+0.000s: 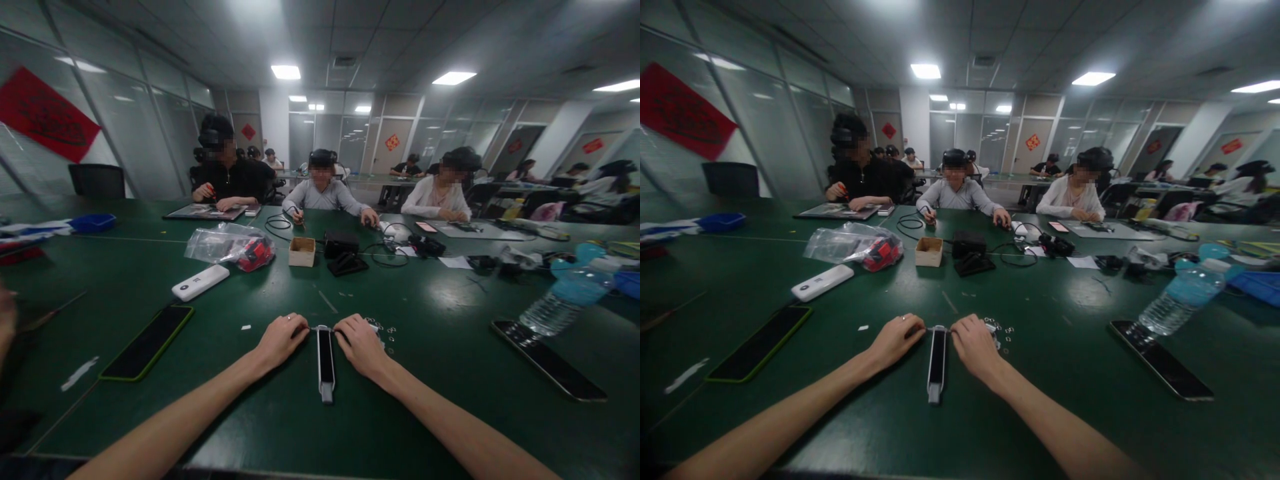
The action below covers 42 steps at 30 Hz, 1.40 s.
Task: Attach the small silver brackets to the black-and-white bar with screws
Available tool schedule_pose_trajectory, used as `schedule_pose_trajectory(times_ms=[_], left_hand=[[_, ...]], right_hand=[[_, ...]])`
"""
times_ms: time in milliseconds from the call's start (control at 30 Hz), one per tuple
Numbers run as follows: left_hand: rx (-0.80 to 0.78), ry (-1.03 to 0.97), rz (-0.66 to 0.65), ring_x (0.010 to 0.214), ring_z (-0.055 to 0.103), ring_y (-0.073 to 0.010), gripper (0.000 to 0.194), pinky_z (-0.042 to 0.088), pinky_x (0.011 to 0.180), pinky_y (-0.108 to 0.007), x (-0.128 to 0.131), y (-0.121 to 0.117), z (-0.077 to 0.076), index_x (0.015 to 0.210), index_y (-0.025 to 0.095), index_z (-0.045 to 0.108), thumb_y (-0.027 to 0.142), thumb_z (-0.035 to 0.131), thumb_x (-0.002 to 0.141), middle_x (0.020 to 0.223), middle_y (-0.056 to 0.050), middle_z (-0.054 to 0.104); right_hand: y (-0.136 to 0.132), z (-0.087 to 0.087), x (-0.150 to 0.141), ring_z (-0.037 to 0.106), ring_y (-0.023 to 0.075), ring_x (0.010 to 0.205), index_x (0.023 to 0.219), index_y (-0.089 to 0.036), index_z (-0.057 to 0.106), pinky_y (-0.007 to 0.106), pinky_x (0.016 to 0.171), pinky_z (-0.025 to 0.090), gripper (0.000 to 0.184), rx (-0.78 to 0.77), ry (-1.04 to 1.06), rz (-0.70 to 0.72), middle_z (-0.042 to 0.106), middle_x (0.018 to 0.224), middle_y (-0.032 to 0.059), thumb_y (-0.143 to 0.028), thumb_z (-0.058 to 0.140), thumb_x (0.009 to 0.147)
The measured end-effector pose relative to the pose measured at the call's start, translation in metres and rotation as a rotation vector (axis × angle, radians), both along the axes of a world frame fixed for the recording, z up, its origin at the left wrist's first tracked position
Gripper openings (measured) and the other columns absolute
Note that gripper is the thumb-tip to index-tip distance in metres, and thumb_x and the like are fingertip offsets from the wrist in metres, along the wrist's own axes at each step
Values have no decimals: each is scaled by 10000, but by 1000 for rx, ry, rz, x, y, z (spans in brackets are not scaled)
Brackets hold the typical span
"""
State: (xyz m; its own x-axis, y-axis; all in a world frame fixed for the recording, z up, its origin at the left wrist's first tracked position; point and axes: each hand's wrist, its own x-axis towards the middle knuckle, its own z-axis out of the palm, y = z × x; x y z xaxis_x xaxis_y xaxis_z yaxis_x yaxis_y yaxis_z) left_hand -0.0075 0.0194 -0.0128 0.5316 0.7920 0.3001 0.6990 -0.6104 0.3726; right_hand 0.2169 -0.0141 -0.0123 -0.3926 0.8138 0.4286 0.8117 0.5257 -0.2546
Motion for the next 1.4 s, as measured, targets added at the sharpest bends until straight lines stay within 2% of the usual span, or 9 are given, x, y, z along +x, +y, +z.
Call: schedule_pose_trajectory(times_ms=[233,467,767,900,1133,1267,1400], left_hand=[[-17,-22,-33,824,579,-161,158,450,761,-273,-2,4,-5,934,196,594,222,438,919,910,-25,618],[-10,-24,-54,841,583,-157,159,453,776,-262,-2,4,-7,948,202,594,215,439,916,920,-21,620],[-10,43,-40,784,594,-152,134,454,702,-240,4,0,1,919,193,612,195,493,858,894,-23,626],[12,77,-48,783,593,-152,118,452,704,-243,6,2,-2,924,202,616,228,537,841,908,-15,625],[-7,68,-65,794,588,-152,127,448,702,-241,4,2,-3,931,202,616,253,514,875,900,-19,622],[-27,52,-66,808,585,-159,144,446,713,-250,1,2,-2,953,207,611,281,506,887,912,-24,621],[-54,45,-63,793,581,-158,142,444,699,-247,0,1,1,938,201,604,287,504,885,901,-25,613]], right_hand=[[1,0,-2,542,215,892,958,-163,647,362,773,470,192,4,-33,-17,656,942,77,-161,462,906],[0,2,-2,543,204,886,960,-163,643,349,772,468,190,1,-45,-7,653,944,72,-154,460,908],[0,2,-4,547,201,878,959,-139,621,345,772,473,174,8,-6,52,638,949,88,-130,458,896],[1,3,-4,548,188,866,948,-140,616,325,760,469,157,18,-49,106,637,938,83,-136,468,897],[-1,10,0,537,199,897,980,-148,629,329,756,449,173,60,-166,104,646,961,86,-172,474,906],[4,23,19,530,206,939,1023,-143,624,324,771,432,190,119,-178,42,643,1005,91,-208,494,901],[14,36,62,545,198,894,987,-146,637,310,758,412,213,143,-179,-141,654,949,89,-196,441,919]])
